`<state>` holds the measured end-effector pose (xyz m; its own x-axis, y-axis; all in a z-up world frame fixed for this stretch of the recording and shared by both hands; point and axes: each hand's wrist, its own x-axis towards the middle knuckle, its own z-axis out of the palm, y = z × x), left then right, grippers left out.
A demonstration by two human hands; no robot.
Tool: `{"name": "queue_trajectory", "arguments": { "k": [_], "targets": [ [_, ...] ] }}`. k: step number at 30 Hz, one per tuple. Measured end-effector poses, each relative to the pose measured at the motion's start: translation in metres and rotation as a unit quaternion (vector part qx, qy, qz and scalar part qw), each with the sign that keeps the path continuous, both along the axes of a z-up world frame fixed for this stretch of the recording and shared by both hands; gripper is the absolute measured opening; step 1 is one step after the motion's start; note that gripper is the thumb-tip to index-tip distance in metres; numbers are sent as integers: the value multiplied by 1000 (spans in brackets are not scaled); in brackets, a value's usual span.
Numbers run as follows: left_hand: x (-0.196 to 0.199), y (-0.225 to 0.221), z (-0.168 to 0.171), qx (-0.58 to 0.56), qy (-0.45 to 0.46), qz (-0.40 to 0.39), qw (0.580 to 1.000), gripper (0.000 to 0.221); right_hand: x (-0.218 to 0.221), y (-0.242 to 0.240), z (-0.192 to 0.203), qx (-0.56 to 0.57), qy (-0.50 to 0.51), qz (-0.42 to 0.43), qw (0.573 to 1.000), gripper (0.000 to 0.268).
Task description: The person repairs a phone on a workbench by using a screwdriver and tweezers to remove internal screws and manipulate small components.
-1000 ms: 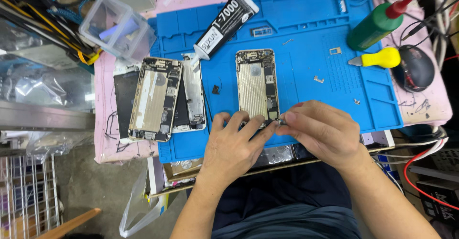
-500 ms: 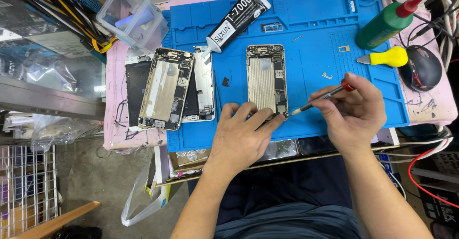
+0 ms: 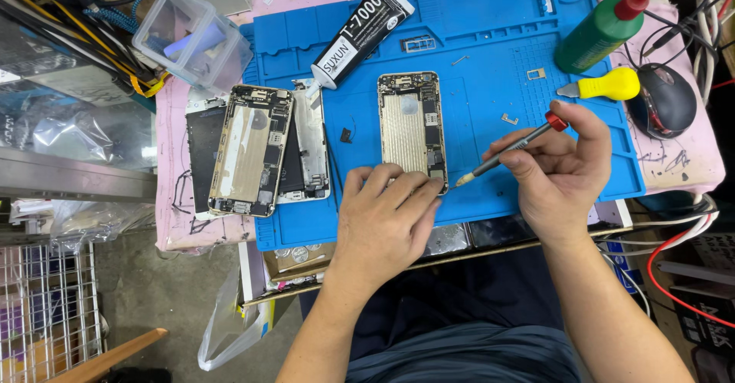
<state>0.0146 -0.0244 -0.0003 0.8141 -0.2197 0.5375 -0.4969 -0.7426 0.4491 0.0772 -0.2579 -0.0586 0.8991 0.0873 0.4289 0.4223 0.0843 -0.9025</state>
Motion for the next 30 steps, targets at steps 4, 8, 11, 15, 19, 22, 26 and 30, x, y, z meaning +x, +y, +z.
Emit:
{"name": "queue_trajectory", "arguments": {
  "k": [4,8,11,15,19,22,26,30],
  "targets": [
    [4,-10,1,-46,0,-3,999,22,2,-2,-1,40,10,31,999,56],
    [6,-15,0,-55,-6,9,998,17,3,-3,-3,59,13,40,997,56],
    [4,-17,-1,-67,-2,21,998,14,4,-3,-3,69,6,43,997,55],
    [3,-23,-3,-105,6,37,994,11,1,-4,-6,72,-9,54,996,53],
    [2,-28,-4,-129,52,70,988,10,0,-6,-6,64,-23,67,995,52],
    [1,-29,-2,-127,56,85,987,8,0,-6,-5,46,-36,72,996,51],
    [0,-27,-1,-92,16,84,992,8,-2,-4,-5,17,-42,70,997,50],
    [-1,-31,-2,-99,7,91,991,9,-3,-4,-5,13,-41,59,997,50]
  ]
}}
